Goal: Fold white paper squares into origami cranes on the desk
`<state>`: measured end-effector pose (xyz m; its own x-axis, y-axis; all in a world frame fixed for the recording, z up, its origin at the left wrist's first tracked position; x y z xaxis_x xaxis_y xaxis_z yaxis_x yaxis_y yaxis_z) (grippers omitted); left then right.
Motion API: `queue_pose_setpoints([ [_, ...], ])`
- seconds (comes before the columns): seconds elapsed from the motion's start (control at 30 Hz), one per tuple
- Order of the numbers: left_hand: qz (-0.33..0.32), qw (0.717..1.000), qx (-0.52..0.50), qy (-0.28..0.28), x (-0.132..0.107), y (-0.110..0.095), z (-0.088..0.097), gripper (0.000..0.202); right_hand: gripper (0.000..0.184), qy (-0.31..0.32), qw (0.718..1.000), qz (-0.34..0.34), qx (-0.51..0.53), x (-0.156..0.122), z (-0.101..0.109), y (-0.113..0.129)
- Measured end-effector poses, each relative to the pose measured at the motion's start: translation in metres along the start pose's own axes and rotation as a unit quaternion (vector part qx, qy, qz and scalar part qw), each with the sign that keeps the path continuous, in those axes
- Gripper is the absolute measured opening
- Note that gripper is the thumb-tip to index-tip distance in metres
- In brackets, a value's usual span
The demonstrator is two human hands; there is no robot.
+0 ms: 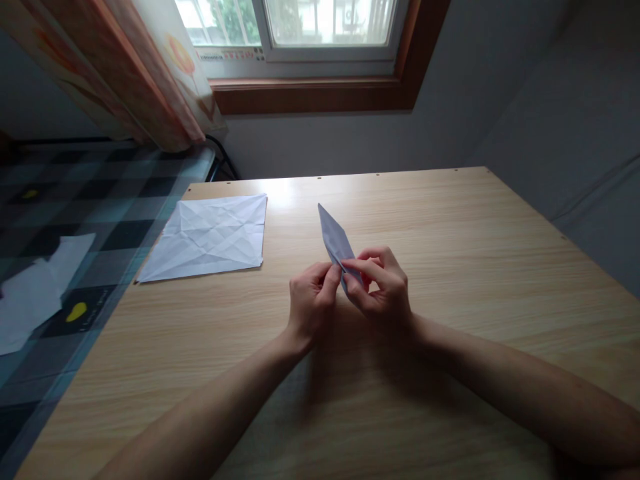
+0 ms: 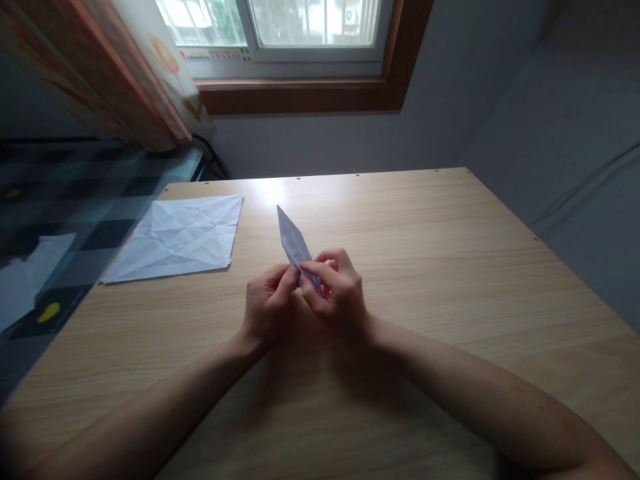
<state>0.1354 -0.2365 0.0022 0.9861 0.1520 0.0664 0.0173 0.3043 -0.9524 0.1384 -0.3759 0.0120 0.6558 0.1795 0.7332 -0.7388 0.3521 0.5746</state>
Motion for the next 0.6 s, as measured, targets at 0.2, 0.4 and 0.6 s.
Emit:
queue_pose_setpoints([
  [0.2,-0.007,0.997,-0.063,0.043,-0.0003,-0.0021,0.0004,0.034,0.020,0.018,0.999,0.027,-0.017,-0.0021,-0.0008,0.0003],
  [0.4,0.043,0.976,-0.212,0.028,0.0024,0.0021,0.0000,0.024,0.017,0.025,0.997,0.066,0.018,0.0034,0.0020,0.0065],
  [0.6,0.037,0.977,-0.208,0.013,0.0029,0.0020,0.0020,0.027,0.012,0.005,0.997,0.054,0.056,0.0035,0.0019,0.0012],
])
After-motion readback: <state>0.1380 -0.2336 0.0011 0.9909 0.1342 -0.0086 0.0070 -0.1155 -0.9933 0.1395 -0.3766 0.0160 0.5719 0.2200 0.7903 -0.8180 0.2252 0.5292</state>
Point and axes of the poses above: each hand's wrist, its own x-axis towards the middle knuckle, its own z-axis out of the back of the hand, y = z × x, the point moved 4 cm from there along x, towards the middle knuckle, and after that the axes turned 10 degrees about z, right-handed, at the moved point
